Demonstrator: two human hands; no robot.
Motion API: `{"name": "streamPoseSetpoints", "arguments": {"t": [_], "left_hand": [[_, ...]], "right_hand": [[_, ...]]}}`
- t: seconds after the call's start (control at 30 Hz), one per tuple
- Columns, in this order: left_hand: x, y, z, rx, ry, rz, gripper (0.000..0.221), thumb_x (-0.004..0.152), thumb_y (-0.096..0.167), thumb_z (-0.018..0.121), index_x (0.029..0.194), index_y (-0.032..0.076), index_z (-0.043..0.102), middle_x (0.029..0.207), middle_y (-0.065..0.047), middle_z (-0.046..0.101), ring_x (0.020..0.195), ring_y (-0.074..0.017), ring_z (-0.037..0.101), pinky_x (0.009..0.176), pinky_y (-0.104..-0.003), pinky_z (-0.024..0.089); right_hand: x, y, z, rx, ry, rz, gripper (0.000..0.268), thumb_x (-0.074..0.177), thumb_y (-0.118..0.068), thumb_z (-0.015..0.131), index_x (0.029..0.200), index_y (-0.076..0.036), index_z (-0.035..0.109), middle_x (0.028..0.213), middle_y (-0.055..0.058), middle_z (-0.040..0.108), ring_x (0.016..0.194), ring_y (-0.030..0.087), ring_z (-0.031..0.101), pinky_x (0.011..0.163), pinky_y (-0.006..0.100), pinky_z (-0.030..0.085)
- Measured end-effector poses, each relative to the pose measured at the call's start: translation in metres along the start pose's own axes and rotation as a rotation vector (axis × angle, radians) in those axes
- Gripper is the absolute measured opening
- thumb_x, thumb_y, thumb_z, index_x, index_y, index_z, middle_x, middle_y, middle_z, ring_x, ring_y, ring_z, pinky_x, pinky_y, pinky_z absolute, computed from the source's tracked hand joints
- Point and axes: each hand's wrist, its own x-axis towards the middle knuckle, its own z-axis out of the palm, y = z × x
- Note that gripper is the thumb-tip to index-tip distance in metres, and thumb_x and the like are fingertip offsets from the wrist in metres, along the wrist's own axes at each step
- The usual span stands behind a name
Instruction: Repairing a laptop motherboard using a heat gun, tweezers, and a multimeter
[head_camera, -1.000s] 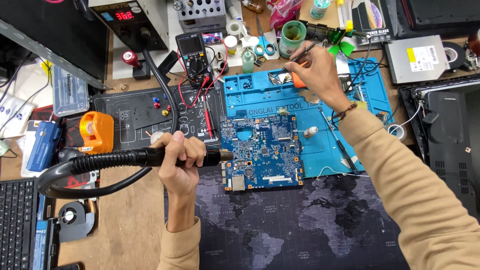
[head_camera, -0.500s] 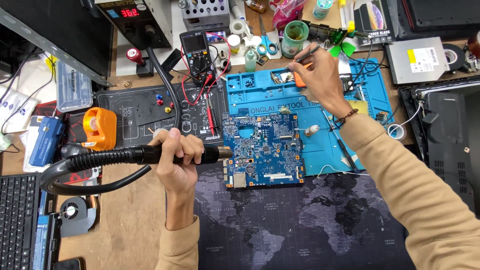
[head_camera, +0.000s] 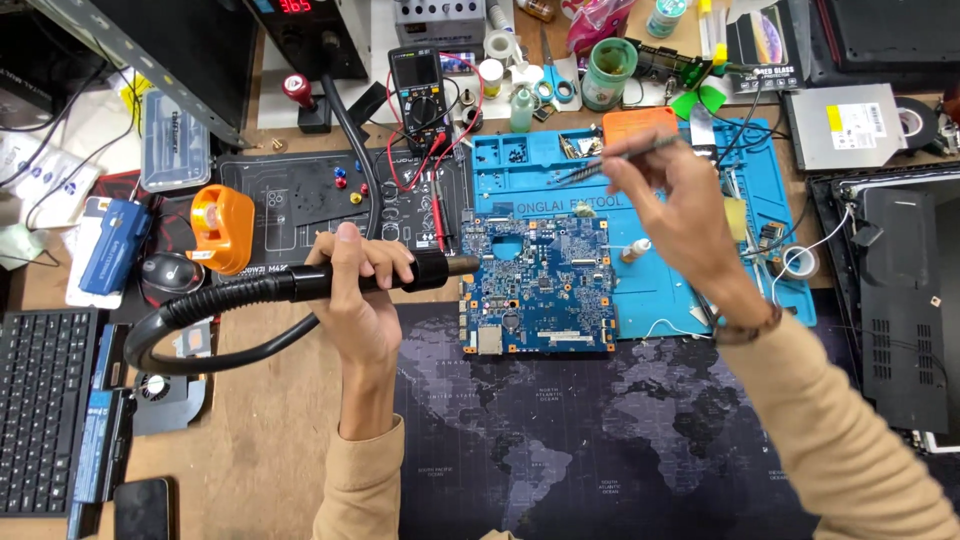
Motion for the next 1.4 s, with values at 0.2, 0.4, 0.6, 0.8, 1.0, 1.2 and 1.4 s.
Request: {"name": "streamPoseSetpoints", "arguments": {"t": [0.2,0.4,0.6,0.8,1.0,1.2,1.4], "left_hand": [[-0.007,-0.002,-0.001,0.019,-0.007,-0.036,0.041,0.108,0.011,0.053,0.068,0.012,0.043,0.045,-0.005,0.039,0.043,-0.0246,0.056,0.067,-0.038,0.054],[-0.008,-0.007,0.005,0.010,-0.026,-0.050,0.041,0.107,0.010,0.054,0.067,0.011,0.042,0.044,-0.007,0.037,0.041,-0.0262,0.054,0.065,-0.040,0.054],[-0.016,-0.014,0.016,0.022,-0.045,-0.057,0.042,0.107,0.009,0.055,0.067,0.010,0.042,0.044,-0.007,0.037,0.040,-0.0253,0.053,0.064,-0.039,0.054],[-0.023,-0.022,0.027,0.032,-0.078,-0.082,0.043,0.106,0.009,0.056,0.066,0.010,0.042,0.043,-0.007,0.037,0.040,-0.0246,0.054,0.064,-0.037,0.053],[-0.025,-0.021,0.035,0.047,-0.085,-0.086,0.043,0.106,0.010,0.057,0.065,0.010,0.042,0.042,-0.007,0.037,0.039,-0.0242,0.053,0.064,-0.037,0.054],[-0.022,-0.020,0.030,0.038,-0.070,-0.081,0.043,0.106,0.010,0.057,0.066,0.010,0.042,0.043,-0.006,0.034,0.039,-0.0240,0.051,0.064,-0.038,0.053],[-0.017,-0.015,0.019,0.031,-0.046,-0.073,0.043,0.106,0.011,0.057,0.067,0.010,0.041,0.043,-0.007,0.034,0.039,-0.0248,0.050,0.063,-0.038,0.052]], "right_hand": [[-0.063,0.018,0.035,0.314,-0.001,0.200,0.015,0.109,-0.003,0.050,0.118,0.002,0.061,0.106,0.023,0.070,0.084,0.026,0.070,0.083,0.037,0.059],[-0.101,0.041,0.053,0.479,0.112,0.487,0.016,0.106,-0.006,0.058,0.120,0.002,0.061,0.099,0.018,0.071,0.087,0.024,0.073,0.091,0.036,0.061],[-0.138,0.056,0.056,0.443,0.301,0.442,0.017,0.105,-0.008,0.062,0.118,0.002,0.063,0.094,0.017,0.071,0.087,0.023,0.074,0.088,0.038,0.062],[-0.137,0.070,0.035,0.538,0.491,0.391,0.026,0.115,-0.025,0.048,0.107,-0.003,0.059,0.096,0.014,0.071,0.088,0.019,0.073,0.085,0.029,0.060],[-0.129,0.093,0.012,0.530,0.415,0.422,0.024,0.119,-0.019,0.034,0.113,-0.004,0.052,0.087,0.001,0.045,0.080,0.012,0.056,0.083,0.031,0.058],[-0.118,0.115,0.006,0.134,0.209,0.433,0.034,0.096,-0.004,0.073,0.126,0.004,0.059,0.074,0.000,0.041,0.064,0.011,0.044,0.061,0.030,0.048],[-0.109,0.123,0.014,-0.072,0.150,0.478,0.043,0.088,-0.004,0.080,0.129,-0.003,0.064,0.068,0.001,0.047,0.064,0.016,0.050,0.064,0.038,0.050]]}}
